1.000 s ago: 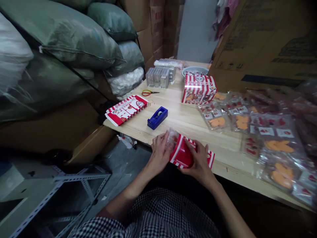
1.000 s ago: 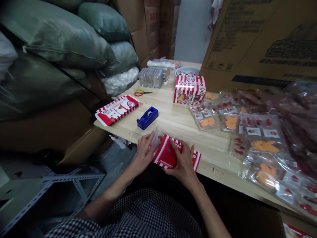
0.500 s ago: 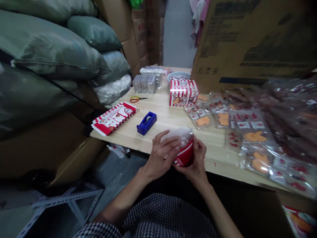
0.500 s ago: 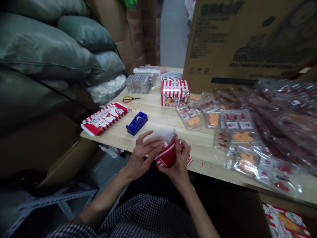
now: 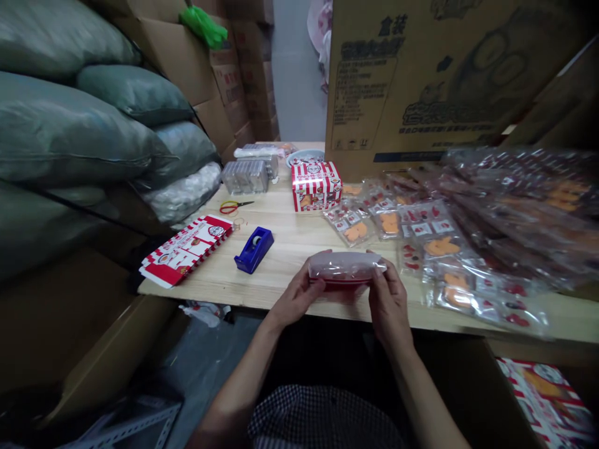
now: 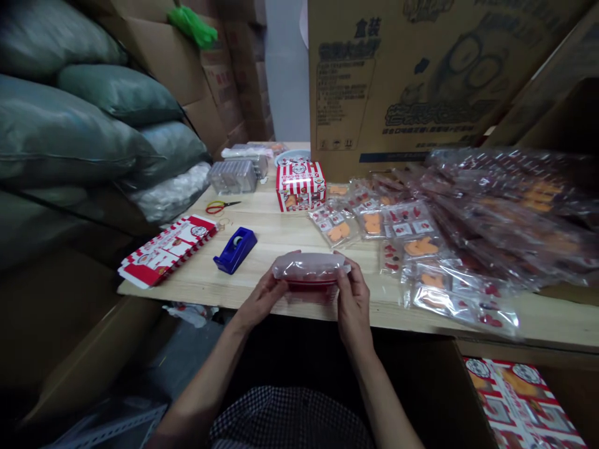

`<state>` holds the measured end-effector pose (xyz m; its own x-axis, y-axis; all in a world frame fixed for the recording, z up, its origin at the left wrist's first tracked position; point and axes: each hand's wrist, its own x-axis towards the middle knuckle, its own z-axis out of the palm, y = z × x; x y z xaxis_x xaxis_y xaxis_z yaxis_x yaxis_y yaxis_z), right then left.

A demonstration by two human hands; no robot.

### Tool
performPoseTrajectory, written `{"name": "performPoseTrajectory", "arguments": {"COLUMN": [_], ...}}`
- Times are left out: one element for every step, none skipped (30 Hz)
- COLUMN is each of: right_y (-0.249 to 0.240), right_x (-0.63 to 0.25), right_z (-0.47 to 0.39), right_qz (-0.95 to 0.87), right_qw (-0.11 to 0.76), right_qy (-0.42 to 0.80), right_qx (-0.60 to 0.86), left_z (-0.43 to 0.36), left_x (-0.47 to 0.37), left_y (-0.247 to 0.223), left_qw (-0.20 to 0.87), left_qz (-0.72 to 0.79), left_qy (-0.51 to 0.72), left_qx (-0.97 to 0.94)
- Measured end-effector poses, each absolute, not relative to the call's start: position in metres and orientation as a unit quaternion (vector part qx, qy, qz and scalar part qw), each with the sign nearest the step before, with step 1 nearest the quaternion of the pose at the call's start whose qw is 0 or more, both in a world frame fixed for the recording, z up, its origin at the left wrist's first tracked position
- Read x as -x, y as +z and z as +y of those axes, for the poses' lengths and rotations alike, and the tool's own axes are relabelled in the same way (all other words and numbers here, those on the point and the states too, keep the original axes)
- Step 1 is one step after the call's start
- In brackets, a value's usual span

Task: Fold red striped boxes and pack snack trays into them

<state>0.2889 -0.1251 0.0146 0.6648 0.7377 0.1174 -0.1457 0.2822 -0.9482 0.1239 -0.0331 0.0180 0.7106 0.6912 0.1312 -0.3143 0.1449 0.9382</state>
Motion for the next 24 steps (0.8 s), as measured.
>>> {"name": "performPoseTrajectory", "arguments": {"right_y": [0.014,0.014,0.013,0.013,0.013,0.014,0.015,0.016,0.018,0.02,0.021,0.022,0.023,0.023,0.022,0.021,0.02,0.02,0.02,0.021,0.023,0.026,0.029,0.033], "right_x": [-0.289,-0.288,-0.287,-0.284,-0.282,-0.28,-0.279,-0.277,-0.276,-0.275,-0.274,-0.273,-0.273,-0.274,-0.275,-0.276,-0.279,-0.281,-0.284,-0.286,-0.287,-0.288,-0.287,-0.285], "right_z": [-0.124,-0.123,-0.122,-0.122,-0.121,-0.12,-0.119,-0.118,-0.117,-0.115,-0.113,-0.111,-0.109,-0.108,-0.107,-0.106,-0.105,-0.105,-0.106,-0.107,-0.109,-0.112,-0.116,-0.122], "right_qz": [-0.264,-0.247,-0.235,-0.23,-0.23,-0.232,-0.235,-0.238,-0.241,-0.244,-0.246,-0.247,-0.246,-0.245,-0.246,-0.248,-0.251,-0.252,-0.249,-0.245,-0.24,-0.236,-0.234,-0.233], "right_qw": [0.76,0.77,0.778,0.783,0.786,0.79,0.792,0.793,0.791,0.788,0.785,0.783,0.782,0.784,0.786,0.788,0.789,0.789,0.787,0.784,0.781,0.777,0.771,0.762], "right_qy": [0.308,0.32,0.326,0.326,0.32,0.31,0.296,0.28,0.265,0.251,0.241,0.236,0.237,0.245,0.26,0.285,0.317,0.349,0.38,0.401,0.415,0.423,0.43,0.439], "right_qx": [0.507,0.494,0.483,0.477,0.476,0.476,0.479,0.486,0.496,0.506,0.515,0.521,0.521,0.516,0.504,0.486,0.463,0.438,0.417,0.404,0.4,0.402,0.408,0.416], "left_z": [-0.034,-0.036,-0.038,-0.039,-0.04,-0.041,-0.041,-0.041,-0.041,-0.041,-0.041,-0.04,-0.04,-0.038,-0.036,-0.034,-0.032,-0.029,-0.028,-0.027,-0.028,-0.03,-0.034,-0.04], "left_x": [-0.125,-0.127,-0.128,-0.129,-0.13,-0.13,-0.13,-0.131,-0.131,-0.131,-0.131,-0.131,-0.132,-0.133,-0.134,-0.136,-0.138,-0.141,-0.143,-0.146,-0.147,-0.148,-0.146,-0.143], "left_y": [0.02,0.022,0.023,0.023,0.023,0.023,0.022,0.021,0.02,0.019,0.019,0.019,0.019,0.02,0.021,0.023,0.025,0.027,0.03,0.032,0.035,0.037,0.04,0.042], "left_qw": [0.765,0.784,0.795,0.797,0.794,0.788,0.783,0.78,0.779,0.779,0.777,0.773,0.769,0.763,0.757,0.754,0.753,0.757,0.76,0.761,0.76,0.753,0.745,0.738], "left_qz": [0.16,0.156,0.157,0.159,0.163,0.166,0.167,0.168,0.167,0.167,0.169,0.174,0.184,0.198,0.212,0.226,0.237,0.244,0.248,0.251,0.256,0.266,0.279,0.294], "left_qy": [0.339,0.341,0.349,0.359,0.367,0.374,0.38,0.384,0.386,0.388,0.392,0.395,0.396,0.397,0.4,0.403,0.405,0.406,0.406,0.406,0.407,0.412,0.419,0.424], "left_qx": [-0.524,-0.494,-0.472,-0.46,-0.457,-0.459,-0.463,-0.465,-0.464,-0.463,-0.463,-0.464,-0.467,-0.47,-0.471,-0.468,-0.46,-0.451,-0.443,-0.439,-0.438,-0.438,-0.438,-0.436]}}
